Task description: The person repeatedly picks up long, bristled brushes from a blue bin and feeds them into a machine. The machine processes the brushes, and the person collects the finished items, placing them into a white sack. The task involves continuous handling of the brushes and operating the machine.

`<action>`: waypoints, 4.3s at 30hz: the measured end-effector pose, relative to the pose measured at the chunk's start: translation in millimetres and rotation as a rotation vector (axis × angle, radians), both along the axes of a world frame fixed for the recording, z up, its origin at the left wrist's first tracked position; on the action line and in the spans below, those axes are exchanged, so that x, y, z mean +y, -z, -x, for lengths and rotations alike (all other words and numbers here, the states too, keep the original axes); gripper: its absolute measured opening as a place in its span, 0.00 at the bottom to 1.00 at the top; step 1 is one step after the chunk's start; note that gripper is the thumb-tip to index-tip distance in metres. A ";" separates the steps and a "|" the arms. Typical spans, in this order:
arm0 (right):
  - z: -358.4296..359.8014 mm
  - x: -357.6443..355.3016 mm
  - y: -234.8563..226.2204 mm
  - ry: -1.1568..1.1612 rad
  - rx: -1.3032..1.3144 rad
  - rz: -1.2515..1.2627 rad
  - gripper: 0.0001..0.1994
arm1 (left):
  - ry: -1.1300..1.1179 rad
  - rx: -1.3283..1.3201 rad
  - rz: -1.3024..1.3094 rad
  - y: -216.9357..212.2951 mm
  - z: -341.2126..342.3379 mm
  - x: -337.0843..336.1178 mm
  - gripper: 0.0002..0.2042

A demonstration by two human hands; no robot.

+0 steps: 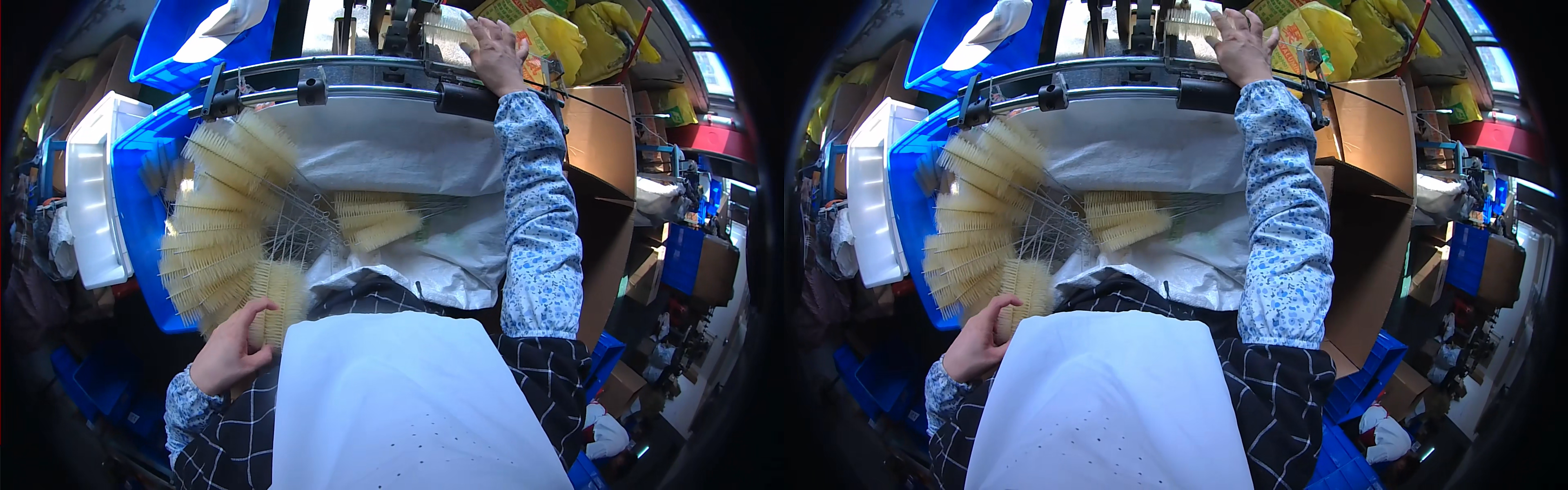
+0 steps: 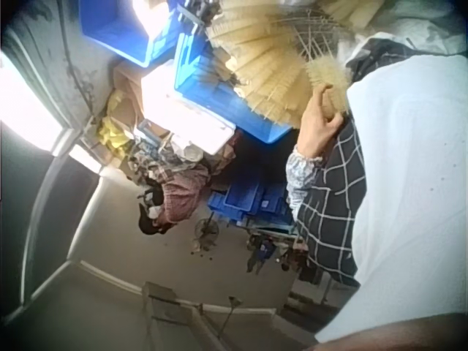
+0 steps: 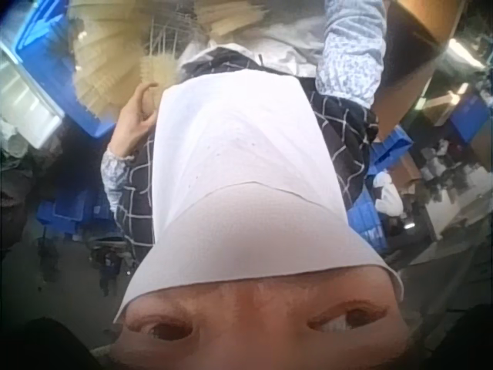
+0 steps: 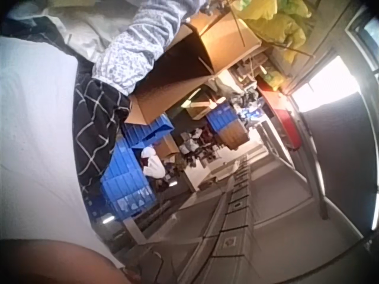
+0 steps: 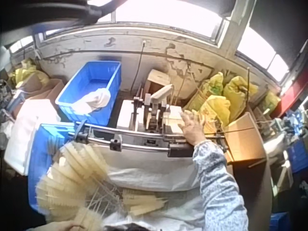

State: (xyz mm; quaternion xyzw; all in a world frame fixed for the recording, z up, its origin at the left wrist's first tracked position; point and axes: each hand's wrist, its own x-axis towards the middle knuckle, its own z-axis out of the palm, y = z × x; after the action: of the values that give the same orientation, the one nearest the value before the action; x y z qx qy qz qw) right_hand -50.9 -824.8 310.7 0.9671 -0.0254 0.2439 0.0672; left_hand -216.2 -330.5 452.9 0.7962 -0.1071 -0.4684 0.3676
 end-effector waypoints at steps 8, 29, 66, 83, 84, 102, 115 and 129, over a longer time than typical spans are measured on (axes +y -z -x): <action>45.6 -9.4 -22.6 0.286 0.093 -0.199 0.23 | -0.036 -0.231 -0.066 -31.0 -28.6 -5.6 0.13; 15.1 49.8 -27.6 0.193 -0.006 -0.426 0.16 | -0.335 -0.712 0.199 -64.5 -42.6 19.3 0.17; 30.1 -42.4 -27.8 0.243 0.070 -0.258 0.14 | -0.433 -0.906 0.381 -33.5 -46.5 19.6 0.15; 131.6 -97.5 -98.8 0.168 -0.302 -0.189 0.04 | -0.400 -0.942 0.388 -32.3 -54.6 12.5 0.15; 139.5 -98.7 -104.1 0.216 -0.295 -0.166 0.04 | -0.385 -0.933 0.363 -32.0 -55.2 15.2 0.15; 155.7 -65.6 -148.3 0.095 -0.497 0.027 0.06 | -0.420 -0.990 0.332 -40.1 -49.6 11.7 0.15; 156.0 -56.6 -153.4 0.134 -0.513 -0.015 0.07 | -0.447 -0.968 0.342 -39.8 -44.9 15.0 0.14; 152.5 -60.1 -155.2 0.082 -0.530 -0.109 0.06 | -0.439 -1.012 0.354 -38.1 -45.0 14.3 0.15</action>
State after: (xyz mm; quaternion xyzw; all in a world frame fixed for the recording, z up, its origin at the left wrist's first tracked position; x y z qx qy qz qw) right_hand -203.4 -884.9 465.9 0.8698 -0.0942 0.4840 0.0159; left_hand -171.1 -316.2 491.1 0.8511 -0.1786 0.0830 0.4866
